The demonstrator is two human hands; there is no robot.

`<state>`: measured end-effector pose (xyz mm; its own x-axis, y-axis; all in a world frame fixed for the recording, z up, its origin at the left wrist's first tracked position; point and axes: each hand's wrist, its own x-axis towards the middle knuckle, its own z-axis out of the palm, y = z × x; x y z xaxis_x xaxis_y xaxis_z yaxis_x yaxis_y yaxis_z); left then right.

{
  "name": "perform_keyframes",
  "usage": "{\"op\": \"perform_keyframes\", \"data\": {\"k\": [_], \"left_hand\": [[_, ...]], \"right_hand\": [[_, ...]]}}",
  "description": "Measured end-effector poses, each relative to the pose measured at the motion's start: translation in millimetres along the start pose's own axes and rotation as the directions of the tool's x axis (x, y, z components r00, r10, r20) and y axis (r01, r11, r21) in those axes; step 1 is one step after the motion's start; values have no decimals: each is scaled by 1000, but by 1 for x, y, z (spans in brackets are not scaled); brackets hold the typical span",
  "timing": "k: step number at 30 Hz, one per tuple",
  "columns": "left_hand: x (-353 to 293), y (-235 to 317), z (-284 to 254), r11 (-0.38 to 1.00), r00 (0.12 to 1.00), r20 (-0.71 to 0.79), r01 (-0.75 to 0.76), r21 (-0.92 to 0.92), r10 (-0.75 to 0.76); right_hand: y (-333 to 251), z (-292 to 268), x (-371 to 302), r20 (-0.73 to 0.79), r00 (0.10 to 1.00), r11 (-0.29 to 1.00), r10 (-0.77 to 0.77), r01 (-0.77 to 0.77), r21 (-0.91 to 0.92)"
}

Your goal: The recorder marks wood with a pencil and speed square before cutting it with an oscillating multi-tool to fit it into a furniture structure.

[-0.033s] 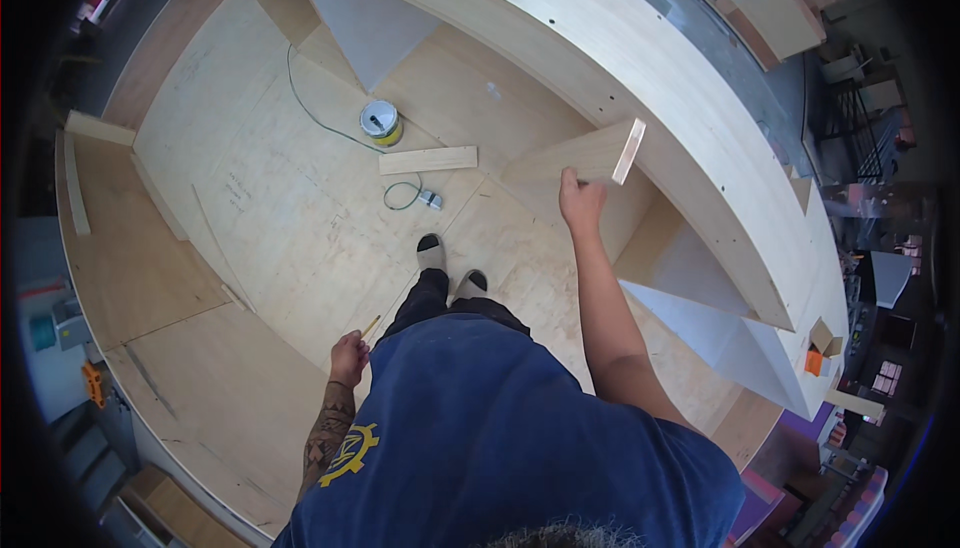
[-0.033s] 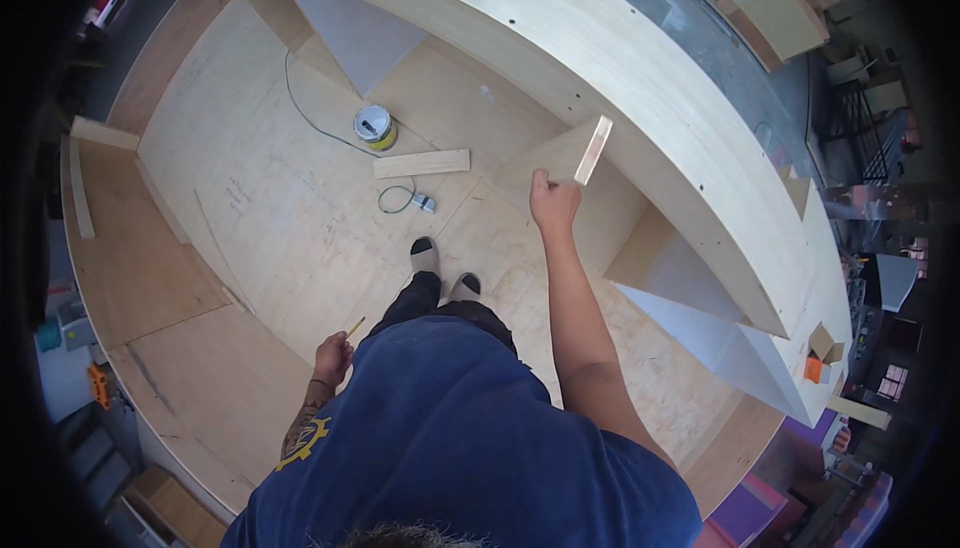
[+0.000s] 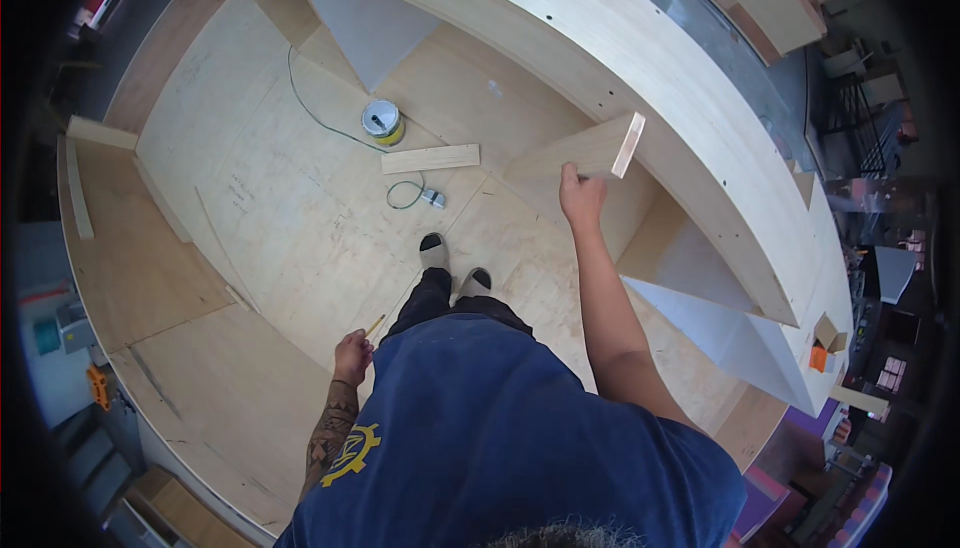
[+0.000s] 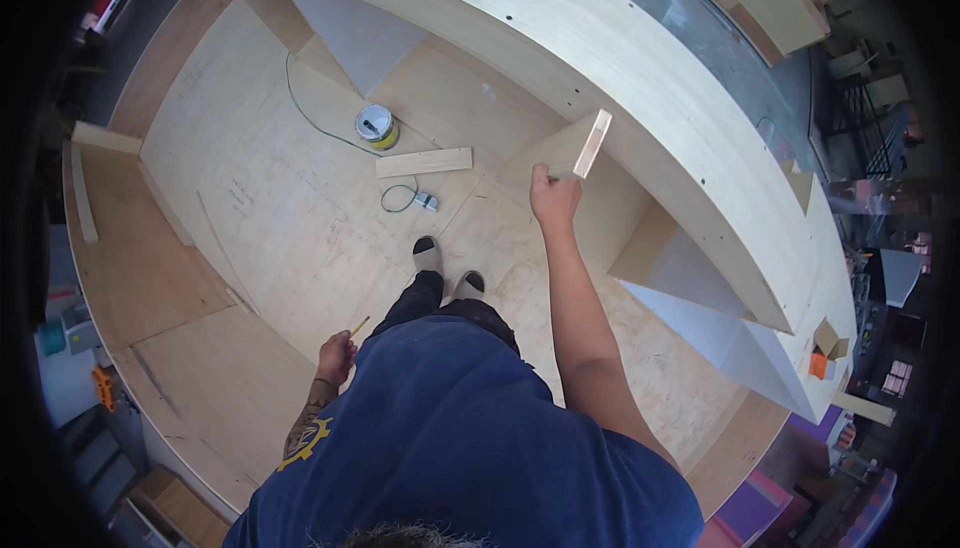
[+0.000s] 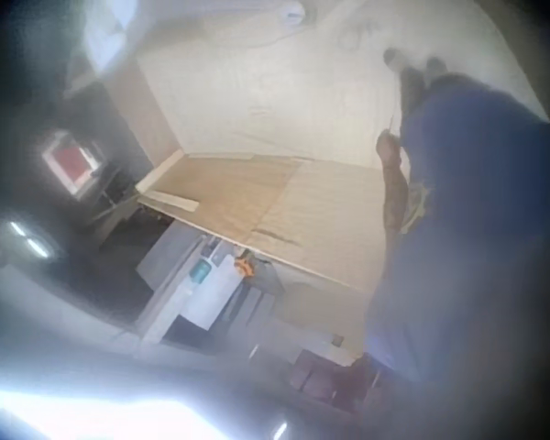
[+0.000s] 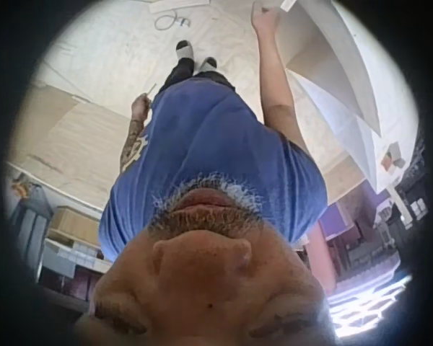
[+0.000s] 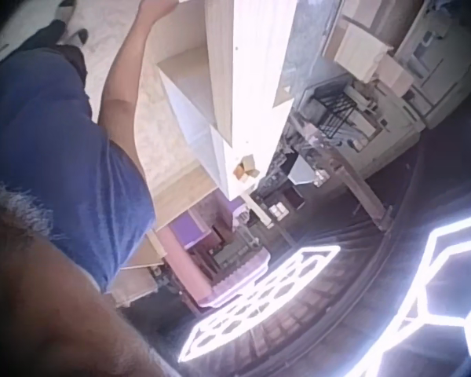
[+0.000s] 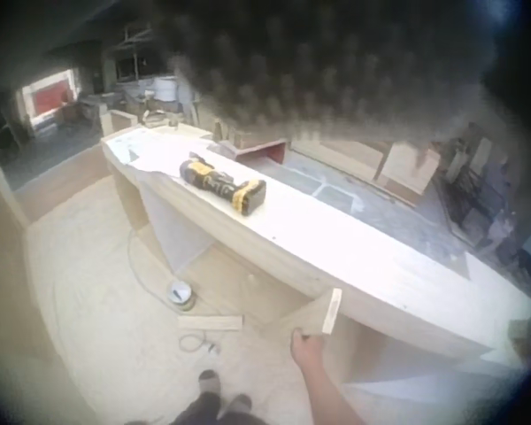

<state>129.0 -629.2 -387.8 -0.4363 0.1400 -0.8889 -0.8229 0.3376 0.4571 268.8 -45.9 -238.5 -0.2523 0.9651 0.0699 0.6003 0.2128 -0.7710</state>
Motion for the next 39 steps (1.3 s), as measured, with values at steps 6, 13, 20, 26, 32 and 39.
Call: {"op": "perform_keyframes", "data": {"k": [6,13,20,26,32,39], "left_hand": [[3,19,-13,981,1000,1,-22,193,22],[41,60,-35,923,997,71,-61,381,36],[89,128,-72,915,987,135,-135,381,89],[132,171,-127,893,986,129,-153,424,108],[158,174,-163,710,966,237,-239,663,104],[195,182,-154,597,881,415,-463,655,227]], "right_hand": [[-20,7,-9,-94,994,997,56,-49,67],[-14,3,-11,-66,972,974,226,-224,36],[27,14,-11,-231,937,965,261,-249,79],[41,18,-8,-238,910,938,339,-309,157],[-10,33,-34,-300,906,949,300,-253,187],[-30,36,-38,-395,869,935,298,-183,303]]}}
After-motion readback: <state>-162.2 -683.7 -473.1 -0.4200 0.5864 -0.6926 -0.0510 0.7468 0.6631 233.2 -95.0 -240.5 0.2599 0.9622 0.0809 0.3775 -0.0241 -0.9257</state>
